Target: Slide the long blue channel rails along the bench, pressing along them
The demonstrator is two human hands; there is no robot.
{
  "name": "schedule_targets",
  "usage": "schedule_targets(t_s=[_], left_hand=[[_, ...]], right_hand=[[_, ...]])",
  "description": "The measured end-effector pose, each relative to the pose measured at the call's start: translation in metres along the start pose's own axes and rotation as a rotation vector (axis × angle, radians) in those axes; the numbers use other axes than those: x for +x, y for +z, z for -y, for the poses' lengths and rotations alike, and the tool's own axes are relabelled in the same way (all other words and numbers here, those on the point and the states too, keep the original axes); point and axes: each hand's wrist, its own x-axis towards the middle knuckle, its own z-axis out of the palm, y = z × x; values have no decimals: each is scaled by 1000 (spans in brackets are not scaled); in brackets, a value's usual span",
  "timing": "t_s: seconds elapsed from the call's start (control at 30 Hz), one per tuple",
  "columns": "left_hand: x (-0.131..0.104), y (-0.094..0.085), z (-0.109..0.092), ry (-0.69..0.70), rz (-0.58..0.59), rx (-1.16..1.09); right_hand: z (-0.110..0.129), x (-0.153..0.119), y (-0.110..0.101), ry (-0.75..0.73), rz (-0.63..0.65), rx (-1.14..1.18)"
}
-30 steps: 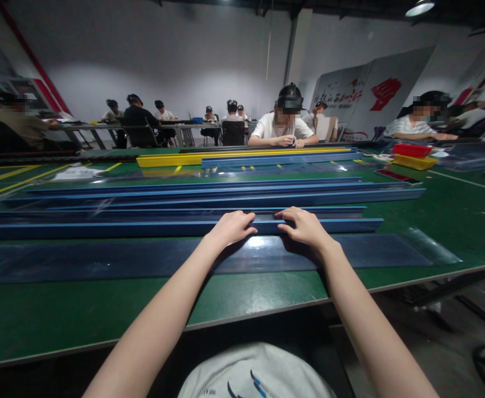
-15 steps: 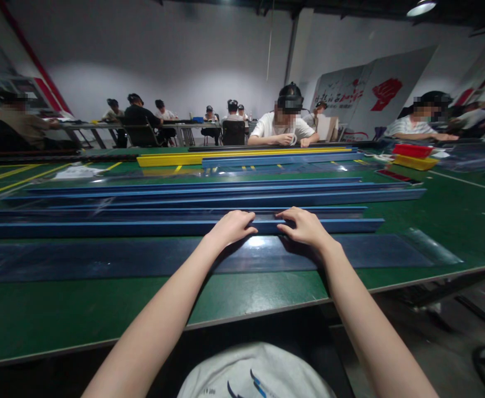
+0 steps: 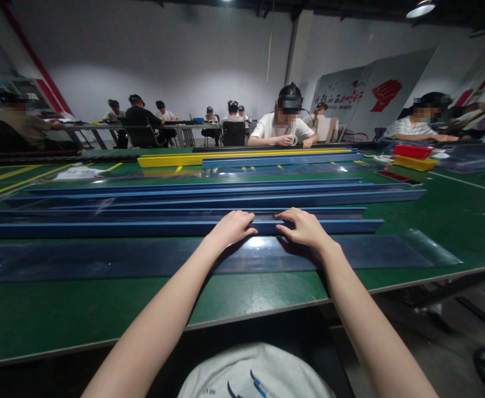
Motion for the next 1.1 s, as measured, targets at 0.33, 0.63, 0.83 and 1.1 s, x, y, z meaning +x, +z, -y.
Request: schedule_targets(t_s=[0.33, 0.63, 0.83, 1.1], left_hand=[[-1, -1, 0, -103, -43, 37], [-2, -4, -2, -140, -45, 96], [-2, -4, -2, -133, -39, 103], [-4, -6, -3, -78, -57, 151]], right_hand=[[17, 5, 6, -51, 5, -92], [21, 7, 8, -36, 33, -115], [21, 8, 9, -70, 8, -114], [19, 10, 9, -79, -20, -113]])
